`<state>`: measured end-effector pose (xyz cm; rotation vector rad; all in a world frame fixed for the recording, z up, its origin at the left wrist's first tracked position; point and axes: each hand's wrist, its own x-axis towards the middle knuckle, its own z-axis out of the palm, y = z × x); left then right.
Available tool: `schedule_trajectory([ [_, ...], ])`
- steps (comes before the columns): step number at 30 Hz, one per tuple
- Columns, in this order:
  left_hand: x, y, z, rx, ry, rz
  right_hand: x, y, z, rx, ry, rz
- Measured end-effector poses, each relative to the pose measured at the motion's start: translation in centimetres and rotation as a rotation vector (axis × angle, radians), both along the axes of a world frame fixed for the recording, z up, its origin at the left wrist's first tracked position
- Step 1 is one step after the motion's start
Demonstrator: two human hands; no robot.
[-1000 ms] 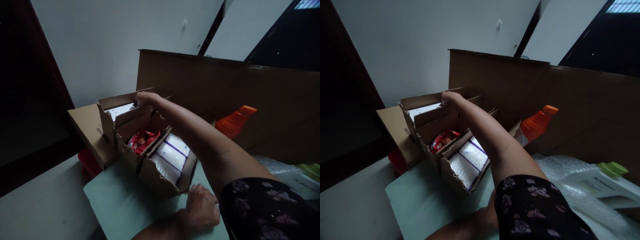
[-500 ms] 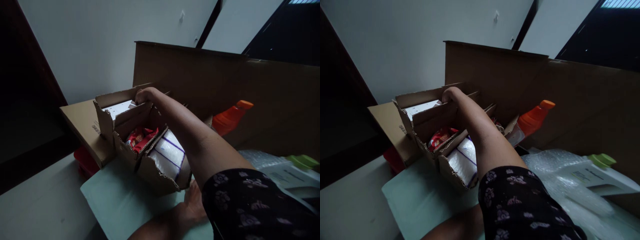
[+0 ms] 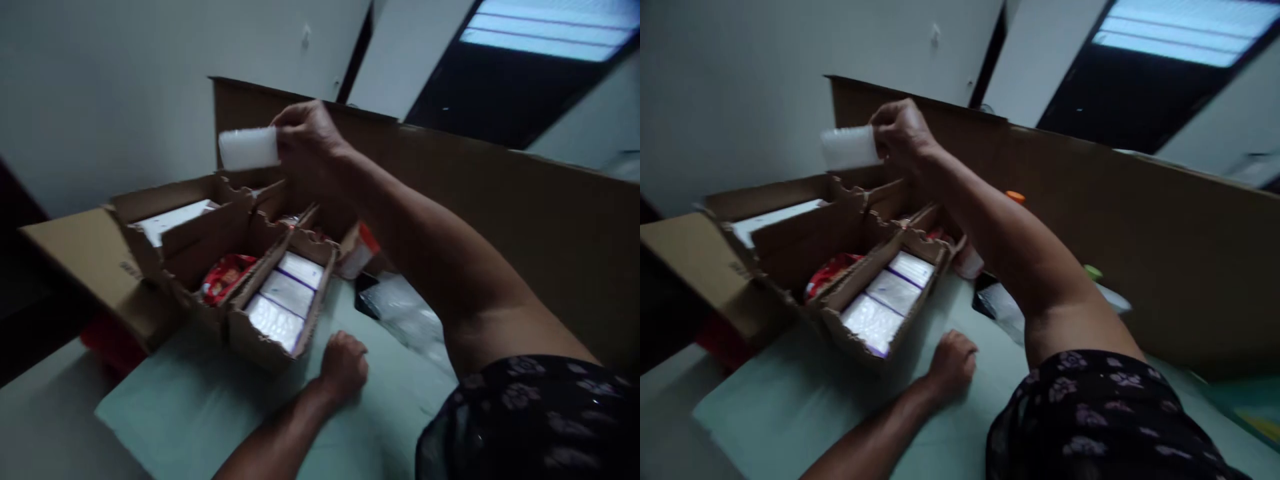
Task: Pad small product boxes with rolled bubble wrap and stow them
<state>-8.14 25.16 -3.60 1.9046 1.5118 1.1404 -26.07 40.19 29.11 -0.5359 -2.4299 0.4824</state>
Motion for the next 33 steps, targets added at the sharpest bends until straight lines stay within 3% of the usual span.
schedule_trajectory([
  [2, 0.0, -0.3, -0.2, -0.008, -0.029, 0.000, 8.0, -0.6, 0.6, -0.057, 0.120, -0.069],
  [4, -0.1, -0.5, -0.4, -0.003, -0.053, -0.007, 16.7, -1.7, -0.5, -0.142, 0.236, -0.152],
  [8, -0.3, -0.7, -0.6, 0.032, -0.063, -0.017, 31.9, -2.5, -6.5, -0.183, 0.304, -0.359],
  [11, -0.3, -0.9, -0.5, 0.060, -0.050, -0.010, 38.0, -0.7, -11.4, -0.022, -0.096, -0.787],
  [13, -0.3, -1.0, -0.4, 0.073, -0.039, -0.008, 39.5, 0.9, -14.3, 0.004, -0.341, -0.903],
  [16, -0.4, -1.2, -0.3, 0.086, -0.025, -0.014, 39.8, 2.8, -18.0, -0.054, -0.525, -0.894],
  [19, -0.5, -1.3, -0.2, 0.094, -0.012, -0.027, 39.6, 3.5, -20.3, -0.067, -0.662, -0.874],
  [22, -0.7, -1.4, -0.1, 0.088, -0.003, -0.041, 40.1, 2.8, -20.6, -0.044, -0.720, -0.854],
  [25, -0.9, -1.5, -0.1, 0.076, -0.002, -0.053, 41.1, 0.7, -19.4, 0.023, -0.705, -0.866],
  [29, -1.1, -1.6, -0.1, 0.063, 0.000, -0.060, 43.1, -4.0, -18.2, 0.100, -0.659, -0.896],
  [33, -1.2, -1.7, 0.1, 0.064, 0.009, -0.055, 45.3, -9.8, -19.6, 0.026, -0.703, -0.783],
])
